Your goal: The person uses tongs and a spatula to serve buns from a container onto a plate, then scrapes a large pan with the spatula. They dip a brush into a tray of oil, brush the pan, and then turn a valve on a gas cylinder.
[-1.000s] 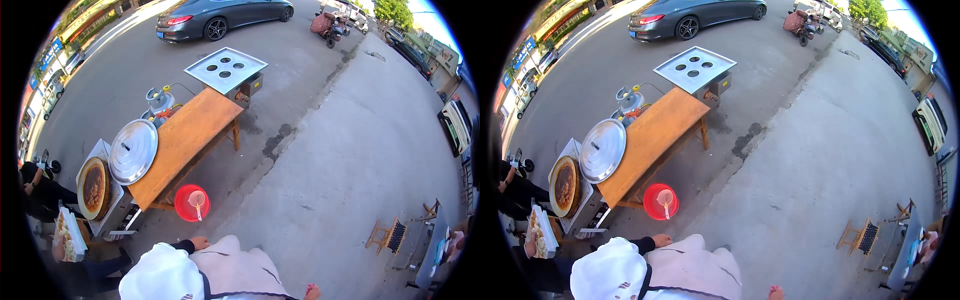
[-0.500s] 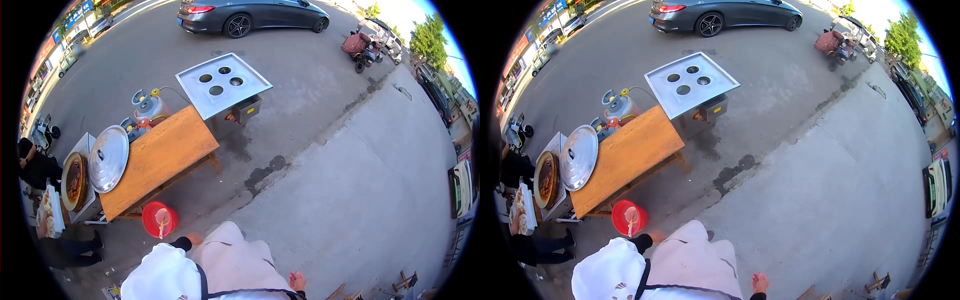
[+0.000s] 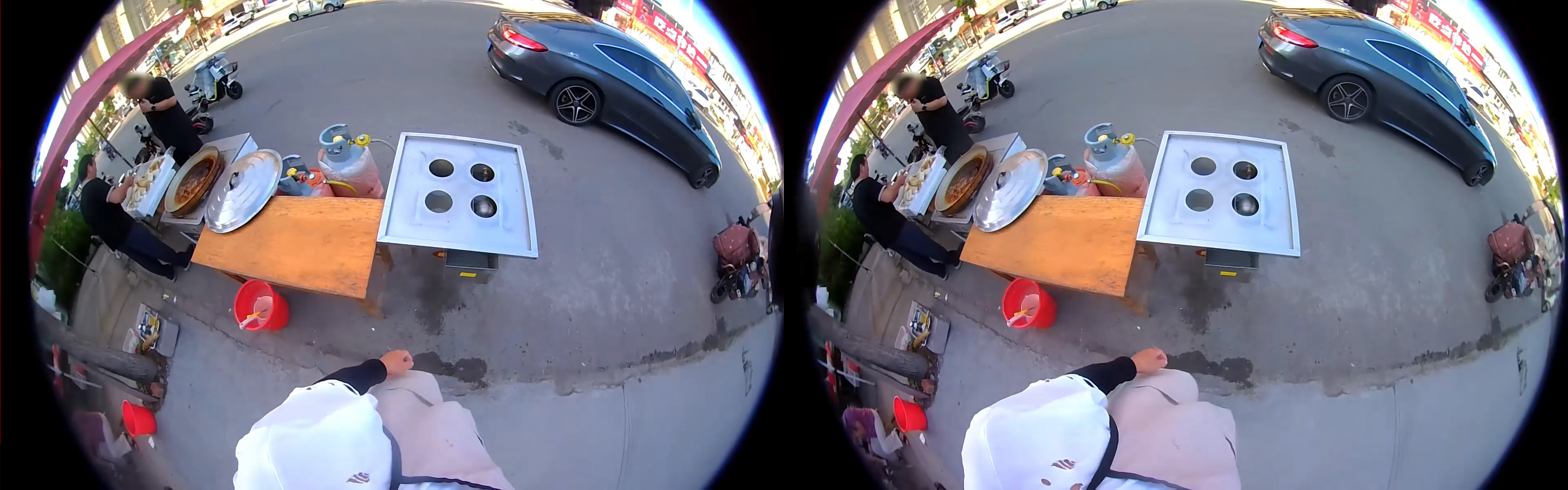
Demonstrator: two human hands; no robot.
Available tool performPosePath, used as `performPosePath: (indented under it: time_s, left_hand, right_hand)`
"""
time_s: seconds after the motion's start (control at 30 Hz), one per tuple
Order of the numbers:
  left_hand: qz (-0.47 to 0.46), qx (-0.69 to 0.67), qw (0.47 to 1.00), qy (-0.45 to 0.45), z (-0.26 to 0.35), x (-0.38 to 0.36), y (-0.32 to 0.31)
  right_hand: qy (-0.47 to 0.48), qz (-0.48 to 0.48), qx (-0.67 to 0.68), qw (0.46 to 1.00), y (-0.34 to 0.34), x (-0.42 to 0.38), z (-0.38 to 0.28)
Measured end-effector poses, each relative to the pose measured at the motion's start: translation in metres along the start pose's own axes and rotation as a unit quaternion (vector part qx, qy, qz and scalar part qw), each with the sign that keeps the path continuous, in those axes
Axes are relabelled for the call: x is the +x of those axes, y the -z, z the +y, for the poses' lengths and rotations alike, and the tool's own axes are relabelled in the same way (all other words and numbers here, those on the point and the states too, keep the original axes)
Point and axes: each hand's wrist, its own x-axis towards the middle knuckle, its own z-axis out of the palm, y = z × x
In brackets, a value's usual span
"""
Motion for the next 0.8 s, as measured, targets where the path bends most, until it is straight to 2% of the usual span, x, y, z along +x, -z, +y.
performPosePath:
  time_s: [0.07,0.1,0.13,0.17,0.2,0.23,0.27,0.33,0.37,0.4,0.43,0.47,0.5,0.53,0.6,0.63,0.7,0.8]
  left_hand:
    - [-0.006,-0.011,0.999,0.04,0.006,-0.003,-0.003]
    - [0.001,0.028,0.996,0.082,0.0,0.003,-0.008]
    - [0.007,0.069,0.99,0.12,-0.007,0.009,-0.015]
    - [0.005,0.066,0.991,0.114,-0.014,0.017,-0.018]
    - [-0.022,0.142,0.983,0.118,-0.023,0.027,-0.02]
    - [-0.049,0.217,0.968,0.119,-0.03,0.041,-0.025]
    - [-0.046,0.372,0.927,0.012,-0.034,0.056,-0.029]
    - [-0.02,0.366,0.926,0.087,-0.024,0.102,-0.037]
    - [-0.09,0.354,0.93,0.038,-0.017,0.135,-0.03]
    - [-0.03,-0.05,0.969,0.239,-0.048,0.175,-0.059]
    - [-0.078,-0.138,0.944,0.288,-0.006,0.213,-0.05]
    - [-0.129,-0.22,0.905,0.339,0.067,0.24,-0.024]
    - [-0.079,-0.248,0.916,0.306,0.128,0.265,-0.011]
    - [-0.023,-0.274,0.923,0.269,0.181,0.294,0.0]
    - [-0.014,-0.295,0.935,0.198,0.256,0.353,0.017]
    - [-0.01,-0.298,0.934,0.197,0.288,0.378,0.022]
    - [0.031,-0.366,0.917,0.155,0.335,0.43,0.03]
    - [0.115,-0.388,0.897,0.175,0.366,0.487,0.031]
  right_hand:
    - [0.087,0.001,0.02,0.996,-0.007,0.066,-0.145]
    - [0.125,0.004,0.03,0.992,-0.029,0.074,-0.217]
    - [0.215,-0.047,-0.009,0.975,-0.054,0.079,-0.29]
    - [0.267,-0.051,-0.013,0.962,-0.09,0.069,-0.362]
    - [0.304,-0.071,-0.02,0.95,-0.121,0.068,-0.425]
    - [0.349,-0.117,-0.014,0.93,-0.147,0.074,-0.48]
    - [0.387,-0.138,-0.023,0.911,-0.181,0.057,-0.53]
    - [0.426,-0.152,-0.031,0.891,-0.216,0.06,-0.58]
    - [0.408,-0.185,-0.077,0.891,-0.235,0.077,-0.602]
    - [0.391,-0.215,-0.129,0.886,-0.25,0.093,-0.628]
    - [0.35,-0.202,-0.148,0.903,-0.255,0.113,-0.635]
    - [0.302,-0.188,-0.166,0.92,-0.249,0.138,-0.632]
    - [0.265,-0.195,-0.203,0.922,-0.237,0.168,-0.628]
    - [0.204,-0.153,-0.215,0.943,-0.221,0.196,-0.62]
    - [0.114,-0.101,-0.195,0.969,-0.201,0.209,-0.622]
    - [0.081,-0.084,-0.2,0.973,-0.201,0.217,-0.632]
    - [0.04,-0.067,-0.213,0.974,-0.206,0.232,-0.664]
    - [0.037,-0.065,-0.266,0.961,-0.241,0.27,-0.758]
